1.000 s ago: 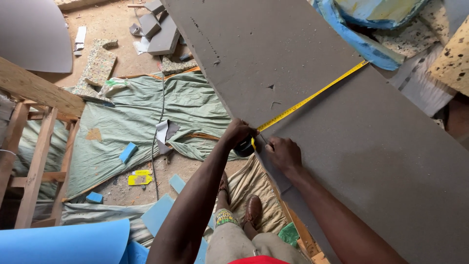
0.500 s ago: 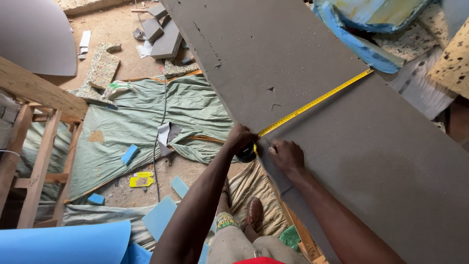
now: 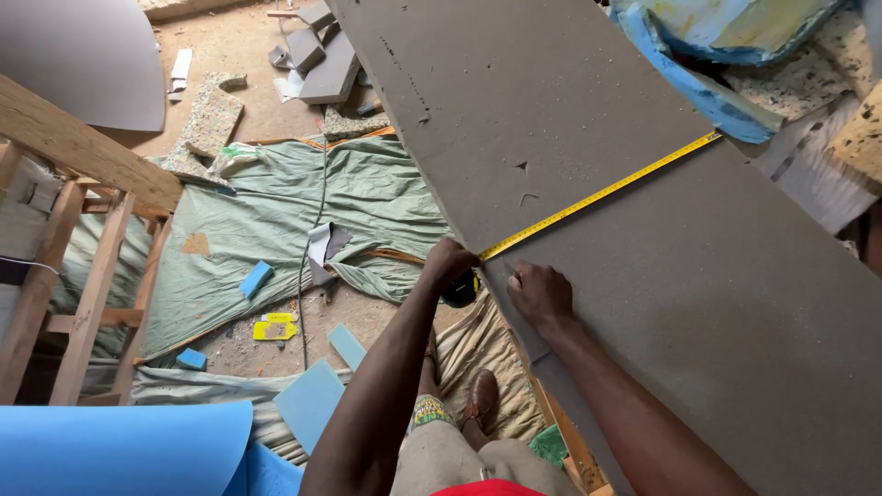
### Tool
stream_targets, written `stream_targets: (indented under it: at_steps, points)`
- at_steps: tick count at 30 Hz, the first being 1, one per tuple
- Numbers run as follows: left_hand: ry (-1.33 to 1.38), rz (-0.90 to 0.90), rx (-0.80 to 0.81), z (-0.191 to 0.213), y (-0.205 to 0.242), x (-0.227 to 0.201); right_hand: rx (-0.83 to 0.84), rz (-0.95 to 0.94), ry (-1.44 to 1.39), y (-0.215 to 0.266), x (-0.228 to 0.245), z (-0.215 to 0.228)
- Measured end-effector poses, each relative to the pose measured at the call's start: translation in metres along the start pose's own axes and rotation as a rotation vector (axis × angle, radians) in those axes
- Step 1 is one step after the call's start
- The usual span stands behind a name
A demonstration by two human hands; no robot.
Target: Measuring and marking a piece of foam using a tape measure and a pencil for upholstery work.
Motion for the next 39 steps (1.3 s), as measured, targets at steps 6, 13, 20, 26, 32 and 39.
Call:
stream_targets:
  at_steps: [6, 13, 20, 26, 32, 39]
  points:
    - [-0.027, -0.025, 0.043, -0.005, 0.003, -0.002, -0.034, -0.097, 0.044, -0.01, -0.015, 0.001]
    - [0.055, 0.006, 0.012, -0.002, 0.01, -0.003, -0.041, -0.108, 0.03, -0.014, -0.019, 0.001]
    - [0.021, 0.051, -0.017, 0.004, 0.022, -0.012, -0.08, -0.059, -0.006, -0.017, -0.023, 0.004]
    - [0.004, 0.06, -0.014, 0.001, 0.019, -0.011, -0.033, -0.021, -0.088, -0.004, -0.022, 0.015]
    - [0.014, 0.053, -0.016, -0.002, 0.015, -0.009, -0.012, 0.005, -0.041, 0.026, -0.042, 0.013]
    - [0.025, 0.042, -0.014, -0.001, 0.017, -0.011, -0.071, 0.049, -0.001, -0.01, -0.025, 0.017]
Point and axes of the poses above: each hand's wrist, its own y-axis away from the middle knuckle, its own z-axis out of the back of the hand, x = y × z, the point moved 4 cm from there along -y, towards the middle knuckle, and after that the axes turned 3 degrees about -x, right-handed, at the moved point
